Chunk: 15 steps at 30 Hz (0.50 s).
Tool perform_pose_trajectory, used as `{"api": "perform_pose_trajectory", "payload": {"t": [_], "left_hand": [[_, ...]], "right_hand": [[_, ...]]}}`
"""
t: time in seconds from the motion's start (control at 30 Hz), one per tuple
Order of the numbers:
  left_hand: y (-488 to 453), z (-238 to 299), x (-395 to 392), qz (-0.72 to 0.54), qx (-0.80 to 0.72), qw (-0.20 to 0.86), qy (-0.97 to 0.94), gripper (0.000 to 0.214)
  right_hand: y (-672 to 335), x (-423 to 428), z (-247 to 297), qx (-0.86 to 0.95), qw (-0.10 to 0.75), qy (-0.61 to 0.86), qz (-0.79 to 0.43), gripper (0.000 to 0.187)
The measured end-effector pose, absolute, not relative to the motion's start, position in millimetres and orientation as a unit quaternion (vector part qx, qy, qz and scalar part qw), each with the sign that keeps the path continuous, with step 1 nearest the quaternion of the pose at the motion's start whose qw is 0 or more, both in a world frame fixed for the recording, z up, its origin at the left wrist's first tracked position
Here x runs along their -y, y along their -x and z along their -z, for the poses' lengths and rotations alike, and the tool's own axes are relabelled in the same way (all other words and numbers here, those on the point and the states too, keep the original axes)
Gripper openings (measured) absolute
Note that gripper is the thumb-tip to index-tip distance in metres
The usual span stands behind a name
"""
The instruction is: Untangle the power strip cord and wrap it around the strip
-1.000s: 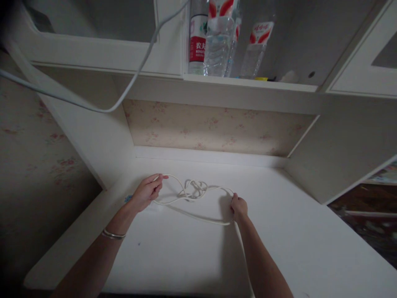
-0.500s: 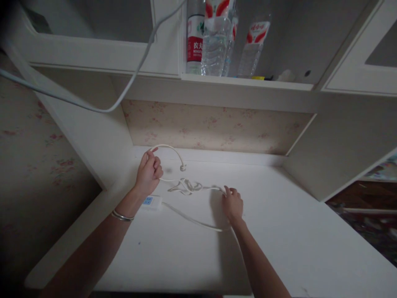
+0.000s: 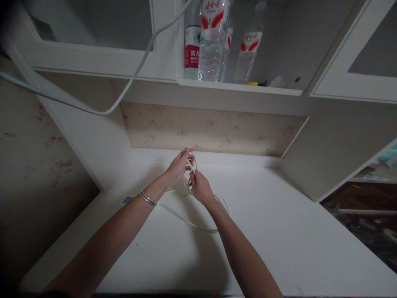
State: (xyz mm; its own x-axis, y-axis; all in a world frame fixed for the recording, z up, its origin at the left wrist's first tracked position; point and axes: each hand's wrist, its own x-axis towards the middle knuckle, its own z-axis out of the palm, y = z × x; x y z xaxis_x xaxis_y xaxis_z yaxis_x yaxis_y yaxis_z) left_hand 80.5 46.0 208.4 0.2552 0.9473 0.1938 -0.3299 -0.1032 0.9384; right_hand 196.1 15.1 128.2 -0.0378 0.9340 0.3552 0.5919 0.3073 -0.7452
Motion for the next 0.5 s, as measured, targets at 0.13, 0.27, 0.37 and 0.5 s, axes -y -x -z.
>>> {"api": "perform_pose_trajectory", "payload": {"t": [0.13,0.27,0.37,0.5], "left_hand": [[-82,-188,-39,-0.511,-0.376,0.519,-0.572,0.046],[-85,-156,-5,-0.510,-0.402,0.381,-0.658,0.025],[-94,-125,30,-0.436,-0.417,0.360,-0.711,0.021],[-116,-89,65,-0.277,-0.437,0.350,-0.781,0.028]], "right_hand": [[-224,-25,-130,0.540,0.553,0.563,-0.294,0.030],[-249,-33,-132,0.406,0.626,0.546,-0.381,0.020],[-262,-39,-131,0.353,0.645,0.538,-0.412,0.015],[-279,-44,-127,0.307,0.674,0.506,-0.442,0.017]]}}
